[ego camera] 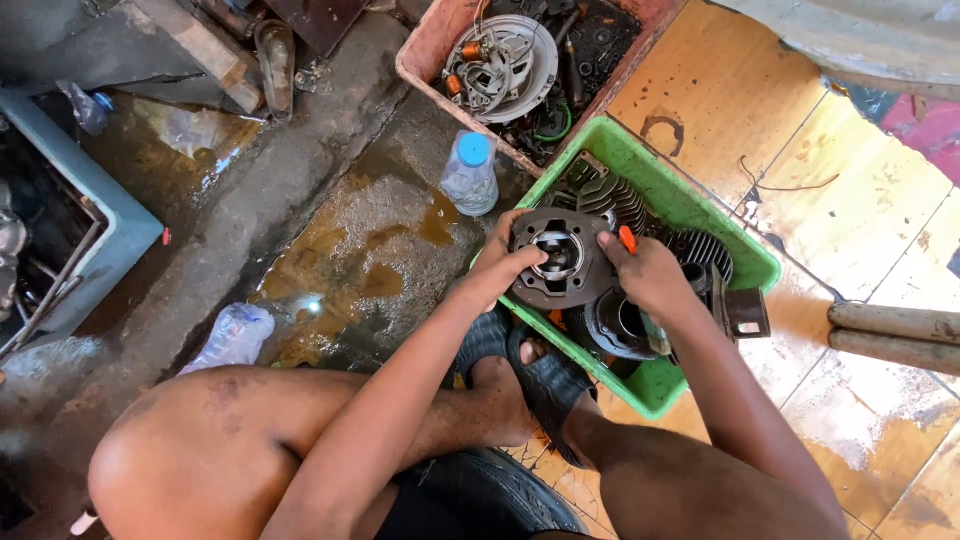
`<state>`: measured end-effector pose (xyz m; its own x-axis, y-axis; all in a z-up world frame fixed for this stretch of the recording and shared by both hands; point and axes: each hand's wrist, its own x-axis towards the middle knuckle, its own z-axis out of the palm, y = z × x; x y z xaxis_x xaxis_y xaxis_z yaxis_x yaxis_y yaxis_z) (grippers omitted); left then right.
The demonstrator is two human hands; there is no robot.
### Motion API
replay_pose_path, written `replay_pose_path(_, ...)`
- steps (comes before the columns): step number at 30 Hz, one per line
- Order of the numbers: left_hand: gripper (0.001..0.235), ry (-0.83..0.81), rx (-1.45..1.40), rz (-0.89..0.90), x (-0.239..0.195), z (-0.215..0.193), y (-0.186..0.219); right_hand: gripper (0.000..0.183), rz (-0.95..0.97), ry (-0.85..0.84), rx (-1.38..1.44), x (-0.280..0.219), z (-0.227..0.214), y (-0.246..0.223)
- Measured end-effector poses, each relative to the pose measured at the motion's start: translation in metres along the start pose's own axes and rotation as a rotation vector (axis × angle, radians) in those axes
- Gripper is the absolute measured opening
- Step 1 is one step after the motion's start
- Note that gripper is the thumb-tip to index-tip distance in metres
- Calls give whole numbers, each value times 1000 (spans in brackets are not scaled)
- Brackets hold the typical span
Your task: Cleaning motorcycle engine components like a clutch plate and cylinder block using a brush and solvent.
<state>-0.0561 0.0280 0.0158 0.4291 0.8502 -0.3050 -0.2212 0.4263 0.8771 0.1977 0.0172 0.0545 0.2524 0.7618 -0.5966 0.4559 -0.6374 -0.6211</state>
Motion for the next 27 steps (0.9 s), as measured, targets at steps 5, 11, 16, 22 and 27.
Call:
replay_pose_path(5,77,47,163,-157,-6,7,14,55,86,-7,75,-15,9,0)
replay_pose_path(11,76,35,289,-138,-3,13,22,51,151,30,252,-11,16,6)
replay_pose_path(16,72,6,234,-106,-2,19,23,47,152,68,294,-20,9,0)
replay_pose_path(22,70,17,267,-97,-1,21,19,45,172,81,329,-26,9,-3)
replay_pose_path(27,67,15,247,-122,4,25,19,41,139,125,356,-38,8,-16)
